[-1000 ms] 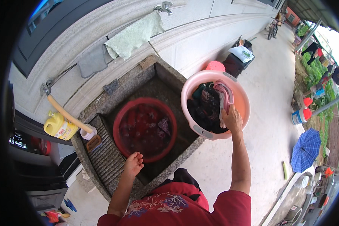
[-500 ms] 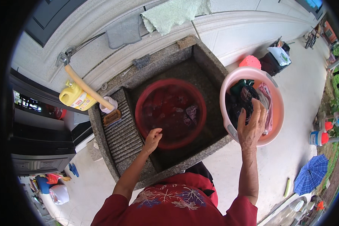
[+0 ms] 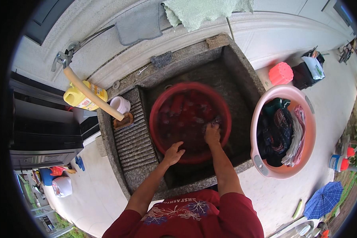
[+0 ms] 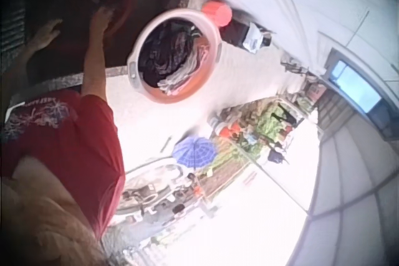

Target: The person hand-washes clothes in an outdoor concrete sink. They scrub a white cloth on a washboard, rinse it in a red basin, and wring it out. They then scrub a patterned cloth on the washboard using a brush and rinse it in the basin.

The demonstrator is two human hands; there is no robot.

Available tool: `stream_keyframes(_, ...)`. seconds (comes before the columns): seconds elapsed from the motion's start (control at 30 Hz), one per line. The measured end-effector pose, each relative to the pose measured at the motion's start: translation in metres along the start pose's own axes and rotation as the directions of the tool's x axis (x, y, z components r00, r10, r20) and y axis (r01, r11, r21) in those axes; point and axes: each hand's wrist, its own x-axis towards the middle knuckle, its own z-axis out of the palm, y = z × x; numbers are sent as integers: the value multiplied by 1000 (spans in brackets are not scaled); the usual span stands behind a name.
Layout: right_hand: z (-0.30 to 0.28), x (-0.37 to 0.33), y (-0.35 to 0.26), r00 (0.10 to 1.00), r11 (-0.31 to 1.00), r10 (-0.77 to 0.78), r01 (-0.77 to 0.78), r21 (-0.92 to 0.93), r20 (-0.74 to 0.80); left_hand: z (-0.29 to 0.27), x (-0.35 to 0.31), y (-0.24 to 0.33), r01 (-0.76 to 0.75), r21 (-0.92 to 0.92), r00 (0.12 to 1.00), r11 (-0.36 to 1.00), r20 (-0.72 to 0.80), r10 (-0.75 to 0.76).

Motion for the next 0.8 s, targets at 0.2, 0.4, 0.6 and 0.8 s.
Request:
stream_keyframes(0.2, 25, 15, 23, 986, 805, -158, 99, 585, 51, 8, 13, 1, 91, -379, 995, 921, 59, -75)
stream_keyframes(0.4, -126, -53, -63, 904, 288, -384, -74, 955, 186, -21, 19, 61, 402, -915, 882, -30, 396, -254)
stream_keyframes(0.6, -109, -111, -110, 674, 382, -656, 685, 620, -340, -11, 34, 49, 66, -972, 928, -226, -23, 372)
stream_keyframes(0.8, -84, -62, -116, 801, 640, -469, 598, 482, -372, -20, 15, 72, 31, -963, 993, -269, -2, 120)
